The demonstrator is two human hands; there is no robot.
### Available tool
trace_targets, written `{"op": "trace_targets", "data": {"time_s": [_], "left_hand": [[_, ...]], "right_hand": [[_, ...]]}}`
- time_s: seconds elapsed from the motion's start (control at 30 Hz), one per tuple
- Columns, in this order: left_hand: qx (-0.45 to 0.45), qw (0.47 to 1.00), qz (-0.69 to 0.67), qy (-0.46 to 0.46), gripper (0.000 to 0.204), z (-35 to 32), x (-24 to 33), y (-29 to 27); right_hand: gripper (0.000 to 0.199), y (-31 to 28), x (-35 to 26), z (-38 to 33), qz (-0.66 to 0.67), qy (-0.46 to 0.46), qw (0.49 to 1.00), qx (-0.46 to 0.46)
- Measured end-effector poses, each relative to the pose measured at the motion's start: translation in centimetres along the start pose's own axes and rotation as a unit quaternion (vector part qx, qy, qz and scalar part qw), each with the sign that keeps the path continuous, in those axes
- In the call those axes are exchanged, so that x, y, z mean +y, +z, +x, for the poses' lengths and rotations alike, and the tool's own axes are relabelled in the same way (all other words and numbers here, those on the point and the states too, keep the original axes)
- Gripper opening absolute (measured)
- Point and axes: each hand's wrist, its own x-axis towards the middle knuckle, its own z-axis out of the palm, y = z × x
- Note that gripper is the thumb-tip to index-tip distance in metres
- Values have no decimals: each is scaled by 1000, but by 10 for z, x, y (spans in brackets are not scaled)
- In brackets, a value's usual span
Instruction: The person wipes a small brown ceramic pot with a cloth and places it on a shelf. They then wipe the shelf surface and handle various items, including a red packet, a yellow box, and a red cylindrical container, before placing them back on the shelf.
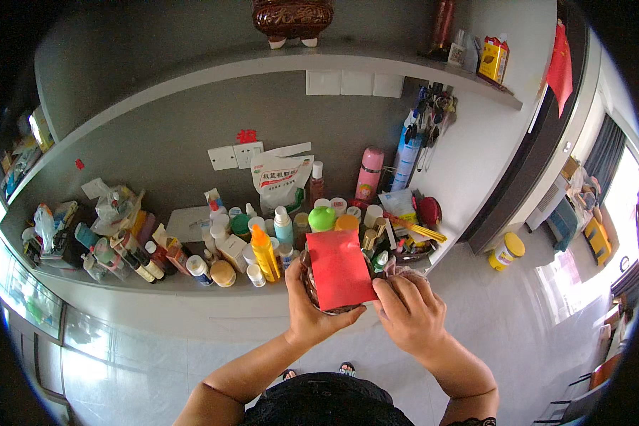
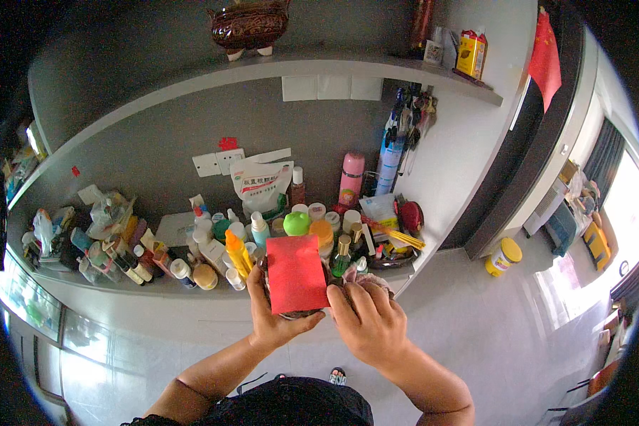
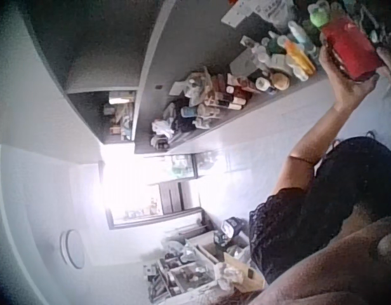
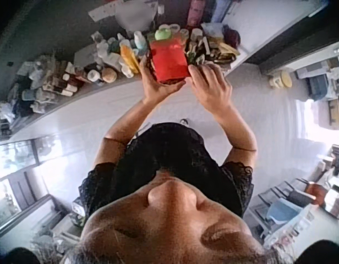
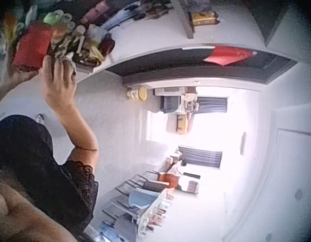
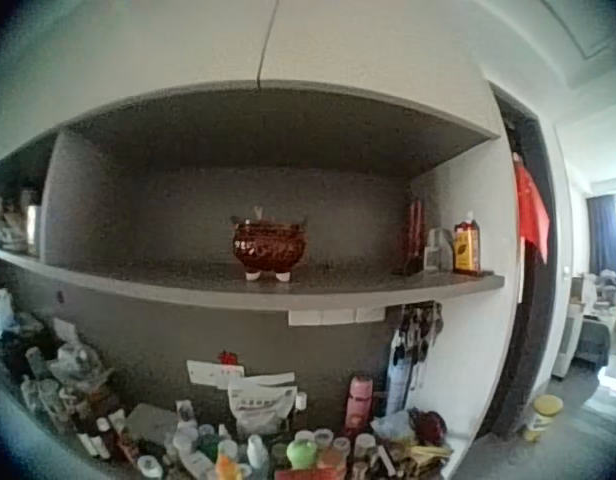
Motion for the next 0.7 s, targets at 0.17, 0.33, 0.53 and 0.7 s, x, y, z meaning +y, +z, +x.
{"op": "trace_targets", "data": {"time_s": [0.17,0.33,0.53,0.7], "left_hand": [[13,1000,-26,-3,116,-6,-12,-3],[28,999,-30,-17,115,-10,-21,-1],[40,999,-12,-14,114,-12,-27,2],[51,998,-28,-4,113,-12,-29,9]], "right_hand": [[35,8,-6,0,1,8,1000,10],[35,13,-10,-1,14,43,999,-29],[44,9,-13,4,11,52,996,-76],[39,18,-5,-1,1,17,1000,-23]]}}
